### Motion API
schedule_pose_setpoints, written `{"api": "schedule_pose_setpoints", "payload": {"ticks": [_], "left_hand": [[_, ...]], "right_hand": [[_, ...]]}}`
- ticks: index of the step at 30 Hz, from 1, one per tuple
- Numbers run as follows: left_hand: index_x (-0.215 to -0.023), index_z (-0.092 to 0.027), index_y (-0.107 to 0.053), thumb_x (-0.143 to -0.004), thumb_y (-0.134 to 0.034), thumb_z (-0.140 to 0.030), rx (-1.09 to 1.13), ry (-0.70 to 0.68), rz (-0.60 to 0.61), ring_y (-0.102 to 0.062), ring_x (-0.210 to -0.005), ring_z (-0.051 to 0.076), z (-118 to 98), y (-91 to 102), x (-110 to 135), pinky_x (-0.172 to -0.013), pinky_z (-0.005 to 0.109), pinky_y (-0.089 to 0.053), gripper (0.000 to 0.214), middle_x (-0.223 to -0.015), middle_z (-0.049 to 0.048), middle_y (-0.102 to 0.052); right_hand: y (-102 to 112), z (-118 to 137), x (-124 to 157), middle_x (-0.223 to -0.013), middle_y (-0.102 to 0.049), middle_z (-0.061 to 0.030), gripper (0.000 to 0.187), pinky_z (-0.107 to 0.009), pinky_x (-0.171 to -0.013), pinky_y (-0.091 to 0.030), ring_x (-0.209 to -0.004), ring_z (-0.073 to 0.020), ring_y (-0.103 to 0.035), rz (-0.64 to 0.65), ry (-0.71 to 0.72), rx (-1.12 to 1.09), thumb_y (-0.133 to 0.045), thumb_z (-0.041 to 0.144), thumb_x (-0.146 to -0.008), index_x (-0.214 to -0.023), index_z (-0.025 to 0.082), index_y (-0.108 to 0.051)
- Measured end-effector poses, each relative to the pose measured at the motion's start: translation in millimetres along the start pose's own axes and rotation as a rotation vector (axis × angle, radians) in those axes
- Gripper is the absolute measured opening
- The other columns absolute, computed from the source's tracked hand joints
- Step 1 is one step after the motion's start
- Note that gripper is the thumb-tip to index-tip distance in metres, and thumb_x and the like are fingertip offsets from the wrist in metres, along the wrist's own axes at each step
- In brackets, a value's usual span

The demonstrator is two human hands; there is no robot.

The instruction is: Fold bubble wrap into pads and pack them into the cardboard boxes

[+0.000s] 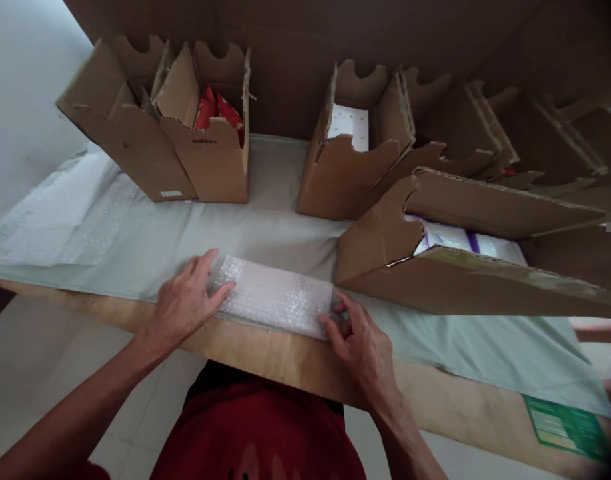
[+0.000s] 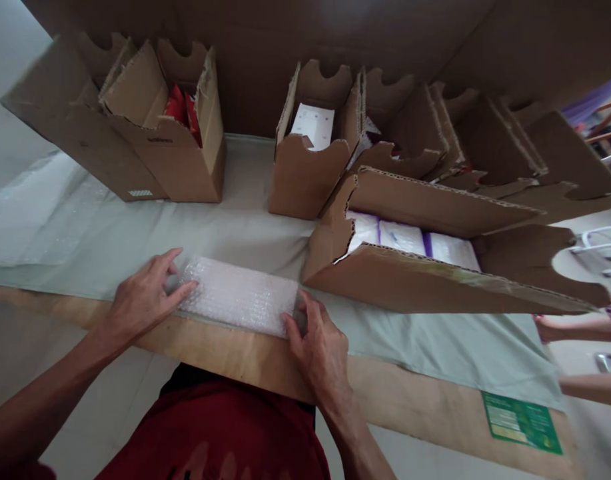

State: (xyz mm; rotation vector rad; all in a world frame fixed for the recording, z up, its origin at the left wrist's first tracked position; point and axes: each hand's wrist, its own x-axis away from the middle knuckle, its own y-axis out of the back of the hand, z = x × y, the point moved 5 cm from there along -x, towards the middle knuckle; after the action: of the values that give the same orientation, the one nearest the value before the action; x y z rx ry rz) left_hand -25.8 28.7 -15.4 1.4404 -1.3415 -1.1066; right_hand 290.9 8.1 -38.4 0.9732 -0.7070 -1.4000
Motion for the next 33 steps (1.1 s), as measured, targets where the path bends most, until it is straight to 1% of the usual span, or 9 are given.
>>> {"api": "schedule_pose_setpoints", "payload": {"ticks": [3,7,12,15,18,23,27,30,33], "left_hand": [[-0.139,-0.017,-0.054,-0.094,-0.058,-0.044,-0.034,-0.01,-0.001,-0.071,-0.09,0.025,1.1,5.3,-7.7,-0.07,0.033,-0.053,0.052,-0.118,0.0118,-0.068],[-0.133,-0.019,-0.059,-0.088,-0.064,-0.039,-0.089,-0.039,0.092,-0.068,-0.103,0.029,-0.4,-2.6,-26.3,-0.079,0.035,-0.054,0.049,-0.114,0.0113,-0.069],[-0.096,-0.022,-0.068,-0.086,-0.059,-0.032,0.002,-0.117,0.231,-0.066,-0.093,0.027,-1.2,-13.6,-40.1,-0.079,0.036,-0.051,0.016,-0.09,0.0059,-0.072],[-0.078,-0.023,-0.062,-0.084,-0.054,-0.029,0.043,-0.203,0.203,-0.063,-0.089,0.027,-5.9,-13.7,-38.8,-0.078,0.037,-0.049,0.011,-0.086,0.0068,-0.069],[-0.074,-0.024,-0.057,-0.08,-0.05,-0.026,0.095,-0.249,0.104,-0.062,-0.087,0.026,-11.1,-10.3,-30.2,-0.078,0.036,-0.048,0.009,-0.084,0.0062,-0.068],[-0.072,-0.024,-0.056,-0.077,-0.053,-0.037,0.313,-0.049,0.039,-0.058,-0.064,0.018,-3.7,-3.9,-10.5,-0.064,0.029,-0.044,0.014,-0.068,-0.0014,-0.062],[-0.076,-0.023,-0.057,-0.068,-0.069,-0.047,0.731,0.122,0.104,-0.054,-0.058,0.014,3.9,2.6,-0.6,-0.055,0.024,-0.041,0.028,-0.064,-0.0041,-0.058],[-0.099,-0.021,-0.061,-0.061,-0.084,-0.045,1.082,0.306,0.192,-0.06,-0.062,0.015,6.5,6.8,4.7,-0.057,0.024,-0.047,0.05,-0.073,-0.0018,-0.067],[-0.122,-0.019,-0.06,-0.061,-0.089,-0.042,1.305,0.398,0.253,-0.058,-0.059,0.012,-4.3,11.5,9.0,-0.055,0.021,-0.047,0.072,-0.07,-0.0036,-0.066]], "right_hand": [[1.7,-1.0,-3.2,-0.102,-0.075,-0.0097,0.042,-0.032,-0.058,-0.05,-0.062,-0.0195,-0.065,0.003,-0.001,0.005,-0.052,0.043,-0.098,-0.13,0.018,-0.063],[-5.7,-0.4,-13.7,-0.103,-0.076,-0.0116,0.044,-0.033,-0.061,-0.05,-0.071,-0.023,-0.068,0.026,-0.008,0.005,-0.054,0.044,-0.096,-0.13,0.017,-0.063],[-18.0,3.1,-24.6,-0.082,-0.074,-0.0039,0.041,-0.031,-0.06,-0.045,-0.069,-0.0229,-0.068,0.131,-0.056,-0.017,-0.058,0.036,-0.09,-0.127,0.018,-0.065],[-17.6,8.3,-24.9,-0.074,-0.072,-0.0001,0.031,-0.029,-0.06,-0.042,-0.068,-0.021,-0.068,0.177,-0.071,-0.056,-0.06,0.028,-0.087,-0.117,0.021,-0.068],[-13.8,12.9,-20.6,-0.072,-0.07,0.0007,0.013,-0.027,-0.061,-0.044,-0.068,-0.0194,-0.067,0.171,-0.07,-0.103,-0.06,0.021,-0.085,-0.096,0.023,-0.067],[-3.1,15.6,-12.0,-0.105,-0.072,-0.0097,0.01,-0.033,-0.081,-0.053,-0.095,-0.0243,-0.069,-0.032,0.019,-0.219,-0.058,0.014,-0.078,-0.082,0.023,-0.059],[-1.4,11.5,-4.7,-0.073,-0.062,0.0004,0.004,-0.028,-0.063,-0.048,-0.065,-0.017,-0.059,0.04,-0.073,-0.54,-0.056,0.025,-0.086,-0.086,0.024,-0.052],[8.1,13.5,2.4,-0.076,-0.063,0.001,0.018,-0.026,-0.057,-0.045,-0.065,-0.0159,-0.059,0.068,-0.14,-0.884,-0.058,0.038,-0.092,-0.101,0.024,-0.052],[21.9,16.0,9.5,-0.091,-0.07,-0.0035,0.046,-0.029,-0.059,-0.05,-0.073,-0.019,-0.064,0.077,-0.172,-1.069,-0.058,0.047,-0.094,-0.133,0.026,-0.045]]}}
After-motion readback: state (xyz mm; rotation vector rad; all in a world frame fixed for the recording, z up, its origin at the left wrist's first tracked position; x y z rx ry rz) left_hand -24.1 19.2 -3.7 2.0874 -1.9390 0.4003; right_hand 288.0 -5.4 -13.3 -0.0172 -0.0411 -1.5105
